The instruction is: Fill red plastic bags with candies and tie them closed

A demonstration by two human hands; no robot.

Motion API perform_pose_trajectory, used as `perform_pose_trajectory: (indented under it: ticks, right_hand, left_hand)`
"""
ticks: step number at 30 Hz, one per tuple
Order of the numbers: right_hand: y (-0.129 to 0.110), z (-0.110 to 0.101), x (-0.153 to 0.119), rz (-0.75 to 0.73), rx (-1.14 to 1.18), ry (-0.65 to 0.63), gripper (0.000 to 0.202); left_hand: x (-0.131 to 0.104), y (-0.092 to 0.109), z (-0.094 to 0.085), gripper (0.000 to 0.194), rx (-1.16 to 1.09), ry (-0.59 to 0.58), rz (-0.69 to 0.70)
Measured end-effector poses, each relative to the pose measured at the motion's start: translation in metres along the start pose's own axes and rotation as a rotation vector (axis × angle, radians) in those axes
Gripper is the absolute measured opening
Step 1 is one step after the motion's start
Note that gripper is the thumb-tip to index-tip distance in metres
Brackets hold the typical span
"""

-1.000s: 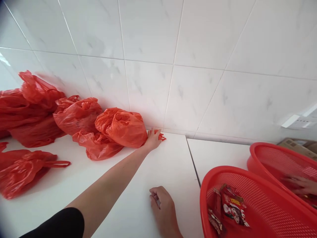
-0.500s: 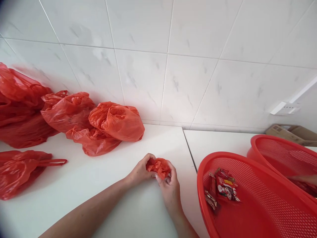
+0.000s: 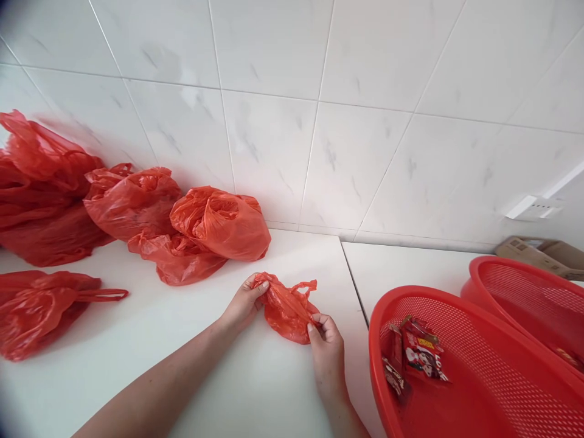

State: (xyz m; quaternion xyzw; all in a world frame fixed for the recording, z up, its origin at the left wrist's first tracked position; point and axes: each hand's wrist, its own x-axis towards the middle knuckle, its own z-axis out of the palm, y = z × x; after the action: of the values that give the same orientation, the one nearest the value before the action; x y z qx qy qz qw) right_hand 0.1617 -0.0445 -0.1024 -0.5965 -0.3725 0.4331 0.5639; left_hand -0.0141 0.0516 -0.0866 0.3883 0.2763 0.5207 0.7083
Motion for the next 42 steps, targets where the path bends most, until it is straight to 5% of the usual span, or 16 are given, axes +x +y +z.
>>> perform_pose_trajectory:
  ticks: [4, 9, 13, 17, 22, 25, 30, 37, 42]
  right_hand:
    - [-0.005, 0.000, -0.003, -0.098, -0.164, 0.024, 0.021]
    - [-0.012, 0.002, -0.014, -0.456, -0.303, 0.226, 0.037]
    - [-0.013, 0.011, -0.021, -0.359, -0.202, 0.098, 0.056]
    - [-0.011, 0.015, -0.021, -0.326, -0.263, -0.093, 0.013]
    - [-0.013, 0.007, -0.016, -0.199, -0.188, 0.158, 0.018]
    - [-0.014, 0.002, -0.014, -0.203, -0.168, 0.192, 0.023]
    - [-0.017, -0.002, -0.015, -0.208, -0.197, 0.194, 0.027]
    - [-0.018, -0.004, -0.010, -0.117, -0.196, 0.315, 0.019]
    - [-0.016, -0.006, -0.007, -0.084, -0.152, 0.337, 0.007]
  left_hand:
    - [0.003, 0.005, -0.004, 0.020, -0.062, -0.013, -0.011]
    - [-0.001, 0.008, 0.005, 0.025, -0.127, -0.088, -0.053]
    - [-0.009, 0.008, 0.017, 0.034, -0.157, -0.168, -0.109]
    - [-0.014, 0.010, 0.021, 0.048, -0.151, -0.255, -0.133]
    - [-0.014, 0.007, 0.014, 0.073, 0.023, -0.277, -0.099]
    - [-0.015, 0.002, 0.017, 0.086, 0.115, -0.262, -0.136]
    - [-0.008, -0.001, 0.017, 0.017, 0.144, -0.064, -0.109]
    - [0.021, 0.012, -0.007, 0.018, 0.016, 0.275, 0.059]
    - [0.054, 0.029, 0.007, 0.022, -0.012, 0.391, 0.204]
